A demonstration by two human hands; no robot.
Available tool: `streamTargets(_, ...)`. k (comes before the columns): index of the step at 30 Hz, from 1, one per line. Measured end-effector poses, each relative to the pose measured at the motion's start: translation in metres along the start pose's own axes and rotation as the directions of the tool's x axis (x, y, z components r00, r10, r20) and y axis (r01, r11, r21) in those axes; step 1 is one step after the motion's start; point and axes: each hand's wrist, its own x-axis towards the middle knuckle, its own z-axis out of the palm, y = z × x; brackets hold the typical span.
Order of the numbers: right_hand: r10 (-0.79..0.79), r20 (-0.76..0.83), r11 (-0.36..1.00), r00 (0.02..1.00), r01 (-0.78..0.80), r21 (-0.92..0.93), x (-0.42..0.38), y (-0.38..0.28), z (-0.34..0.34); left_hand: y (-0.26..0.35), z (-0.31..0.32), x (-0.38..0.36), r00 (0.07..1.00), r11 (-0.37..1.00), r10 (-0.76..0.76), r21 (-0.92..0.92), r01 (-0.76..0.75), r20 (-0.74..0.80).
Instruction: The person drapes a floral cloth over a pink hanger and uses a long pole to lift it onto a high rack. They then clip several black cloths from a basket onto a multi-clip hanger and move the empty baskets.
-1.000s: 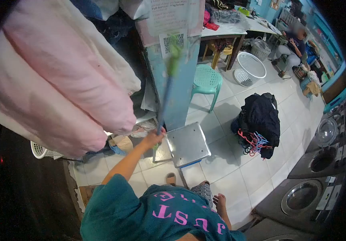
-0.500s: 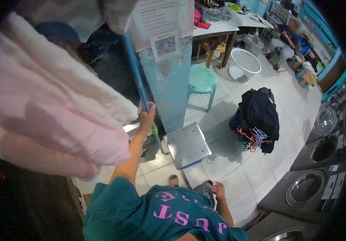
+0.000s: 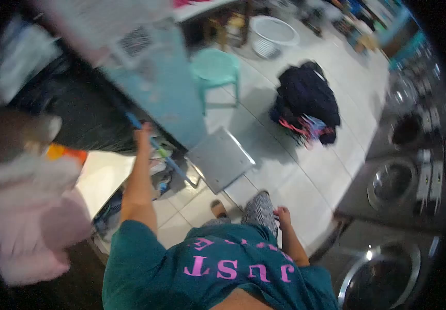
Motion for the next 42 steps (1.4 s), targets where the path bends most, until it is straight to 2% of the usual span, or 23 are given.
streamTargets(3, 0.129, -0.007, 0.991, 0.992, -0.129, -0.026, -0.001, -0.016, -0.014, 0.022, 0.012, 0.018, 0.99, 0.988, 0.131, -0.078, -0.135, -0.057)
streamTargets(7, 0.203, -0.044, 0.976, 0.978, -0.205, -0.073, 0.016, -0.032, -0.028, -0.055, -0.048, 0.137, 0.99, 0.99, 0.138, 0.023, -0.137, -0.028)
streamTargets(9, 0.274, -0.021, 0.96, 0.961, -0.275, -0.049, 0.032, -0.04, -0.038, 0.003, -0.007, 0.062, 0.979, 0.978, -0.148, -0.171, 0.123, -0.143)
streamTargets(10, 0.242, 0.029, 0.957, 0.97, -0.233, -0.172, 0.049, -0.039, -0.048, -0.006, -0.014, 0.069, 0.979, 0.987, -0.134, -0.104, 0.119, -0.155)
streamTargets(12, 0.23, 0.054, 0.959, 0.972, -0.217, -0.182, 0.072, -0.067, -0.06, -0.017, -0.036, 0.093, 0.974, 0.992, -0.127, -0.025, 0.125, -0.185)
streamTargets(14, 0.214, 0.11, 0.964, 0.971, -0.191, -0.186, 0.094, -0.1, -0.08, 0.003, -0.017, 0.072, 0.968, 0.99, -0.138, 0.012, 0.144, -0.208)
streamTargets(17, 0.149, 0.106, 0.977, 0.983, -0.13, -0.167, 0.13, -0.17, -0.116, 0.056, 0.032, 0.017, 0.916, 0.997, -0.071, -0.008, 0.074, -0.396)
streamTargets(19, 0.067, 0.096, 0.99, 0.993, -0.055, -0.128, 0.15, -0.217, -0.144, 0.036, 0.019, 0.007, 0.849, 0.956, -0.282, -0.055, 0.288, -0.446)
streamTargets(20, 0.048, 0.056, 0.992, 0.997, -0.042, -0.117, 0.162, -0.239, -0.154, 0.026, 0.02, -0.01, 0.835, 0.96, -0.272, -0.079, 0.268, -0.479)
streamTargets(23, 0.004, -0.001, 0.99, 1.0, -0.004, -0.144, 0.199, -0.289, -0.163, -0.029, 0.051, -0.073, 0.946, 0.968, -0.223, 0.06, 0.243, -0.236)
streamTargets(25, -0.024, 0.04, 0.993, 0.999, 0.028, -0.114, 0.216, -0.323, -0.146, -0.067, 0.079, -0.109, 0.973, 0.931, -0.147, 0.357, 0.076, 0.176)
streamTargets(26, -0.022, 0.071, 0.995, 0.997, 0.029, -0.099, 0.228, -0.335, -0.135, -0.076, 0.097, -0.13, 0.928, 0.945, -0.197, 0.315, 0.093, 0.317)
streamTargets(27, -0.018, 0.102, 0.996, 0.995, 0.027, -0.084, 0.239, -0.347, -0.123, -0.075, 0.122, -0.156, 0.844, 0.846, -0.443, -0.17, 0.505, 0.302)
streamTargets(29, -0.056, 0.186, 0.996, 0.981, 0.067, -0.057, 0.25, -0.375, -0.089, -0.052, 0.17, -0.183, 0.747, 0.798, -0.53, -0.062, 0.599, 0.401)
streamTargets(30, -0.062, 0.251, 0.993, 0.966, 0.085, -0.081, 0.261, -0.386, -0.073, -0.046, 0.191, -0.185, 0.753, 0.799, -0.525, -0.076, 0.597, 0.396)
streamTargets(32, -0.04, 0.347, 0.988, 0.937, 0.089, -0.126, 0.277, -0.426, -0.022, -0.032, 0.22, -0.162, 0.633, 0.709, -0.695, 0.182, 0.681, 0.34)
streamTargets(33, -0.001, 0.372, 0.984, 0.928, 0.067, -0.164, 0.279, -0.452, 0.005, -0.023, 0.225, -0.144, 0.639, 0.712, -0.691, 0.166, 0.682, 0.337)
streamTargets(35, -0.02, 0.401, 0.973, 0.916, 0.11, -0.203, 0.299, -0.485, 0.054, -0.008, 0.229, -0.117, 0.714, 0.861, -0.498, 0.179, 0.476, 0.493)
streamTargets(36, -0.049, 0.471, 0.969, 0.881, 0.156, -0.191, 0.309, -0.509, 0.08, 0.0, 0.239, -0.096, 0.732, 0.844, -0.531, 0.336, 0.417, 0.426)
streamTargets(37, -0.086, 0.54, 0.963, 0.837, 0.209, -0.171, 0.323, -0.535, 0.107, -0.009, 0.246, -0.072, 0.735, 0.85, -0.524, 0.325, 0.415, 0.43)
streamTargets(39, -0.104, 0.562, 0.953, 0.82, 0.244, -0.18, 0.349, -0.579, 0.155, -0.036, 0.25, -0.035, 0.668, 0.748, -0.641, 0.503, 0.433, 0.378)
streamTargets(40, -0.112, 0.582, 0.948, 0.805, 0.263, -0.182, 0.362, -0.595, 0.176, -0.065, 0.248, -0.022, 0.654, 0.767, -0.63, 0.471, 0.436, 0.419)
streamTargets(42, -0.099, 0.548, 0.956, 0.831, 0.232, -0.179, 0.387, -0.608, 0.202, -0.042, 0.262, -0.019, 0.554, 0.684, -0.723, 0.537, 0.493, 0.413)
